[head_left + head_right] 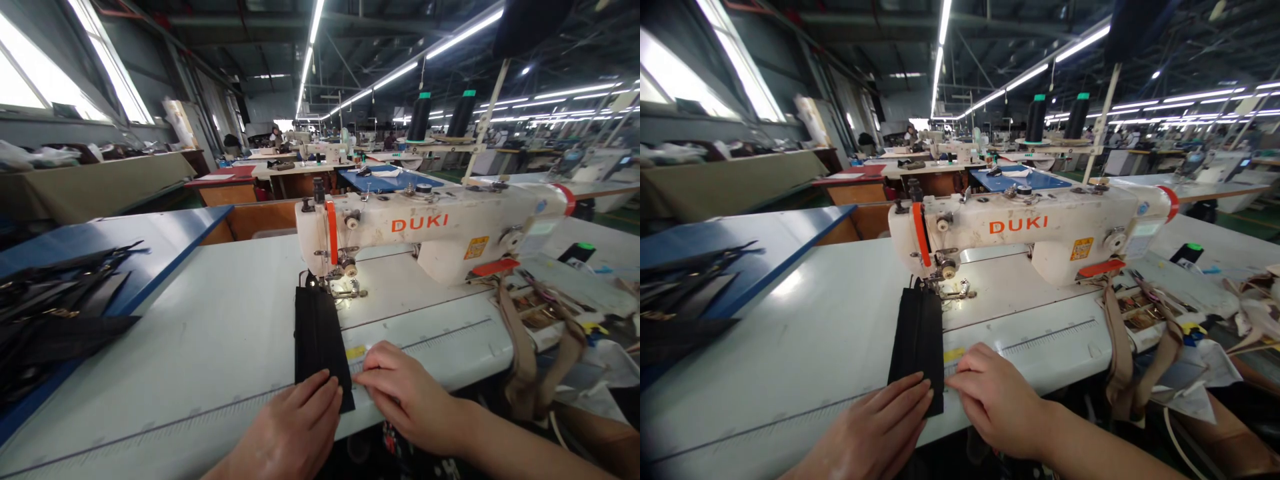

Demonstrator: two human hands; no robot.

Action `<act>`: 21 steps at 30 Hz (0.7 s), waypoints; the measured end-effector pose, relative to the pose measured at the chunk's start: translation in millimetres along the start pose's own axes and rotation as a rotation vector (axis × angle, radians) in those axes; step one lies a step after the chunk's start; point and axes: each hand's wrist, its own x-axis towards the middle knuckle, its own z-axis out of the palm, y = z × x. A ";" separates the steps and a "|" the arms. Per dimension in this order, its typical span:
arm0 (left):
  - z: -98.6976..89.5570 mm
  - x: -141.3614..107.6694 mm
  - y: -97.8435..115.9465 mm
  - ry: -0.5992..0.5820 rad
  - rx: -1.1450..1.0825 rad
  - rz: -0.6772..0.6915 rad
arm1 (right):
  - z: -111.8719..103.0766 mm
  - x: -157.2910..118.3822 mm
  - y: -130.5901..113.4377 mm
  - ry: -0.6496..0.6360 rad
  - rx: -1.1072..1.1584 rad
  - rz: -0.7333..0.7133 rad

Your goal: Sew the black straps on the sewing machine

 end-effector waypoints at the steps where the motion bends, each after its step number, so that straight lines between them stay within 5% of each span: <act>1: -0.4 -0.1 -0.1 -0.008 0.011 0.009 | 0.2 0.5 0.3 -0.011 -0.005 -0.004; 10: 14.6 -5.6 -0.5 0.078 0.097 0.014 | -1.0 9.5 -0.3 -0.093 -0.074 -0.105; 14: 40.6 -14.1 -3.0 0.266 0.168 0.035 | 2.5 10.7 0.3 -0.115 -0.134 -0.153; 21: 58.6 -13.9 -6.9 0.430 0.288 0.023 | 18.9 14.6 17.8 0.023 -0.311 -0.354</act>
